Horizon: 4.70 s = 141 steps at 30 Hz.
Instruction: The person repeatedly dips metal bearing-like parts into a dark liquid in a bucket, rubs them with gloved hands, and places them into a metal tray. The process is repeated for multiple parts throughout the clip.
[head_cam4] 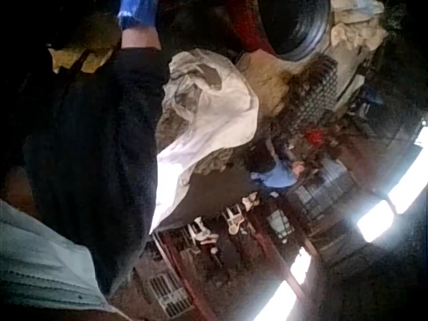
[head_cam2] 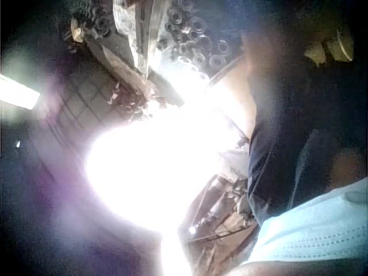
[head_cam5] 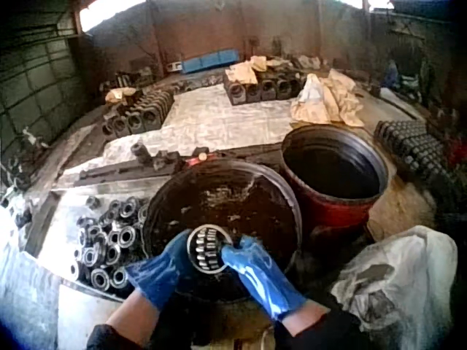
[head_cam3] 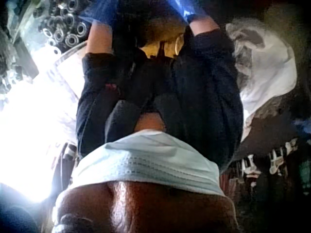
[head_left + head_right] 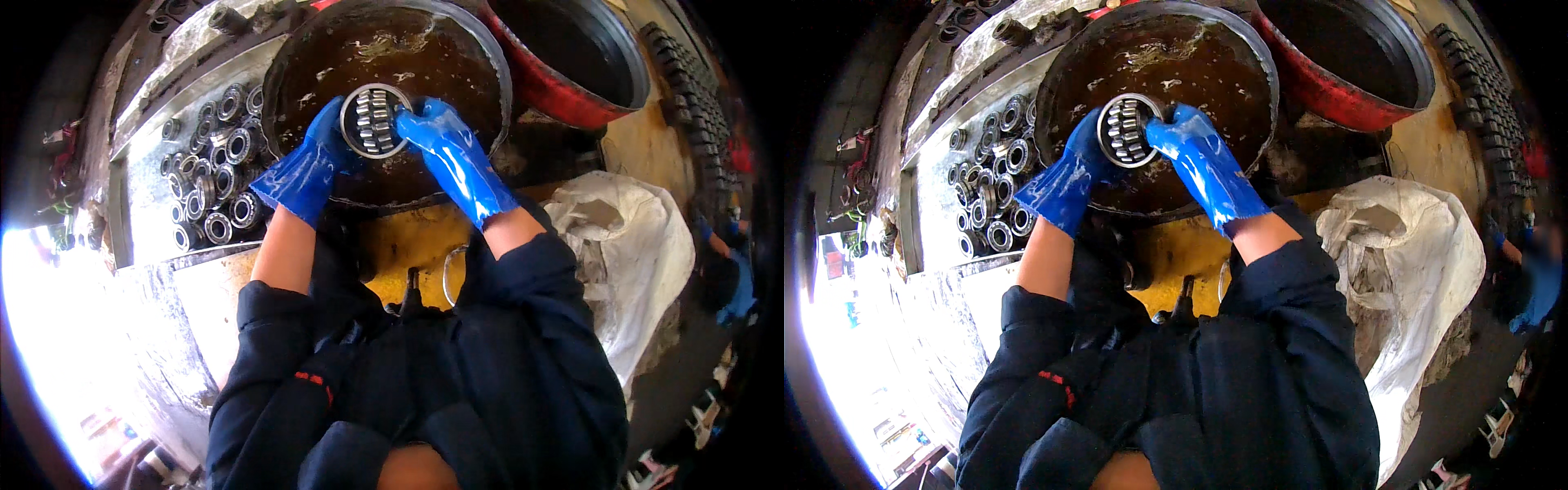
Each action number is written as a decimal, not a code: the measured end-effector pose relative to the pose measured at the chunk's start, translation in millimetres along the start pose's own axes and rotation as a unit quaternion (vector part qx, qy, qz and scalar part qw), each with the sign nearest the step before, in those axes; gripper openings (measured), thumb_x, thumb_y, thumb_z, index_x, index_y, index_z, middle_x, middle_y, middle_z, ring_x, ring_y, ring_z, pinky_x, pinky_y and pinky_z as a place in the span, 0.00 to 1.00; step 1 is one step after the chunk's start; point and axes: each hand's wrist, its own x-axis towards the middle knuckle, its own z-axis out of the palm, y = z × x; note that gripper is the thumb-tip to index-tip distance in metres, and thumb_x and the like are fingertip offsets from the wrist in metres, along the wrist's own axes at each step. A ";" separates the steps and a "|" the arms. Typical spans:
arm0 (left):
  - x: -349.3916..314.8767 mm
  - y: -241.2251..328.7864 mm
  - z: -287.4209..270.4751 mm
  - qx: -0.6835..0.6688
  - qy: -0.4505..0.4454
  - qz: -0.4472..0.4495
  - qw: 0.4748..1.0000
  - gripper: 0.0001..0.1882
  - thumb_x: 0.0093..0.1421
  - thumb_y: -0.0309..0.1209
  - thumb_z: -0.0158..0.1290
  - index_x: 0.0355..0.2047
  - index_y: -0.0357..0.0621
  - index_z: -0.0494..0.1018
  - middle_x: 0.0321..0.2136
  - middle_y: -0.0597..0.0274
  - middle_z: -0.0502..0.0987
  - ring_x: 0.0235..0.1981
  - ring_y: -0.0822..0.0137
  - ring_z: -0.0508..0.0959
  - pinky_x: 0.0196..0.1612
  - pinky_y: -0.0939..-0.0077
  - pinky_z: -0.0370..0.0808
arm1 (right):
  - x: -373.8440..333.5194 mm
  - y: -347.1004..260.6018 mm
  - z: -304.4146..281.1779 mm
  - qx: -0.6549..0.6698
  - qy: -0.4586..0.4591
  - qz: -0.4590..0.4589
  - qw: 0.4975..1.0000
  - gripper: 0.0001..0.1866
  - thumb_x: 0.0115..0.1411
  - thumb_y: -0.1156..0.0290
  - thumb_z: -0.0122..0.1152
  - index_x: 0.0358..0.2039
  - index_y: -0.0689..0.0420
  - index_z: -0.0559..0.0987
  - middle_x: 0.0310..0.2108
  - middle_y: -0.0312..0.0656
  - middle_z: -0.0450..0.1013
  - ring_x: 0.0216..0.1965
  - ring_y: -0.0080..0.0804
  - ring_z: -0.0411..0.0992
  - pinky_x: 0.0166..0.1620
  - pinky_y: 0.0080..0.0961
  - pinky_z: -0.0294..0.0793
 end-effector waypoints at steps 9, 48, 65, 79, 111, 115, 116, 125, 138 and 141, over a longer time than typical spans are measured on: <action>16.6 9.7 -22.7 -0.045 -0.151 -0.002 0.988 0.20 0.75 0.42 0.37 0.49 0.50 0.78 0.39 0.64 0.84 0.38 0.62 0.83 0.50 0.59 0.82 | 6.8 -4.1 7.8 0.063 -0.039 -0.025 0.997 0.22 0.59 0.61 0.68 0.50 0.62 0.83 0.39 0.49 0.83 0.37 0.32 0.81 0.42 0.31 0.81; -74.1 -3.4 26.9 0.590 0.153 0.364 0.704 0.19 0.72 0.26 0.39 0.60 0.34 0.67 0.52 0.31 0.77 0.58 0.38 0.76 0.57 0.53 0.74 | 21.5 5.5 21.3 0.026 0.100 -0.086 0.991 0.21 0.73 0.57 0.54 0.53 0.63 0.81 0.49 0.47 0.80 0.51 0.35 0.77 0.58 0.31 0.72; -63.5 -3.1 10.4 0.551 0.163 0.367 0.731 0.19 0.73 0.28 0.40 0.59 0.33 0.68 0.52 0.32 0.78 0.57 0.39 0.77 0.56 0.54 0.74 | 24.3 8.7 20.8 -0.008 0.097 -0.082 0.992 0.20 0.73 0.58 0.53 0.52 0.62 0.81 0.50 0.49 0.80 0.52 0.38 0.77 0.58 0.31 0.72; -50.7 1.3 13.7 0.547 0.170 0.362 0.735 0.18 0.74 0.29 0.40 0.59 0.33 0.69 0.51 0.32 0.78 0.56 0.40 0.78 0.56 0.55 0.74 | 27.2 12.1 19.8 -0.031 0.095 -0.079 0.992 0.20 0.73 0.60 0.53 0.52 0.62 0.81 0.51 0.51 0.80 0.52 0.40 0.77 0.57 0.32 0.72; -71.4 -25.8 -26.1 0.643 0.079 0.389 0.655 0.23 0.68 0.25 0.50 0.64 0.42 0.69 0.58 0.43 0.77 0.62 0.51 0.75 0.66 0.64 0.69 | 21.6 27.0 27.9 -0.317 0.018 -0.086 0.944 0.16 0.71 0.67 0.51 0.52 0.61 0.79 0.52 0.61 0.77 0.54 0.53 0.77 0.55 0.38 0.74; -78.7 -6.0 -33.9 0.589 0.071 0.348 0.725 0.24 0.66 0.23 0.50 0.63 0.42 0.70 0.57 0.44 0.78 0.61 0.52 0.76 0.64 0.65 0.70 | 34.1 34.5 37.8 -0.169 -0.012 -0.077 0.982 0.17 0.71 0.63 0.55 0.52 0.59 0.80 0.48 0.54 0.81 0.47 0.46 0.81 0.45 0.35 0.77; -82.7 1.9 -41.4 0.577 0.079 0.341 0.738 0.24 0.66 0.22 0.50 0.63 0.42 0.70 0.57 0.45 0.78 0.60 0.52 0.76 0.64 0.65 0.70 | 39.2 32.6 43.0 -0.038 -0.035 -0.016 0.999 0.17 0.71 0.63 0.55 0.52 0.59 0.80 0.47 0.53 0.81 0.46 0.45 0.81 0.45 0.35 0.77; -154.7 102.1 -127.6 0.586 0.338 0.336 0.655 0.26 0.64 0.22 0.54 0.63 0.42 0.70 0.56 0.46 0.79 0.59 0.52 0.77 0.63 0.66 0.71 | 39.0 4.2 41.1 0.245 -0.069 0.127 0.959 0.17 0.71 0.60 0.57 0.53 0.57 0.80 0.44 0.47 0.83 0.42 0.39 0.82 0.39 0.31 0.77; -66.5 45.9 -63.9 0.066 0.071 0.359 0.928 0.28 0.77 0.31 0.40 0.73 0.33 0.51 0.70 0.38 0.61 0.69 0.48 0.67 0.70 0.58 0.67 | 87.0 93.4 41.0 0.104 -0.089 0.013 0.990 0.26 0.64 0.52 0.67 0.57 0.53 0.78 0.45 0.44 0.83 0.41 0.32 0.82 0.41 0.33 0.80; -60.6 57.6 -58.0 -0.040 0.022 0.370 0.928 0.28 0.77 0.32 0.40 0.72 0.32 0.52 0.69 0.36 0.61 0.68 0.47 0.67 0.70 0.58 0.68 | 114.0 151.7 34.5 -0.019 -0.024 0.052 0.998 0.29 0.61 0.49 0.68 0.57 0.53 0.79 0.44 0.45 0.83 0.41 0.35 0.81 0.45 0.35 0.81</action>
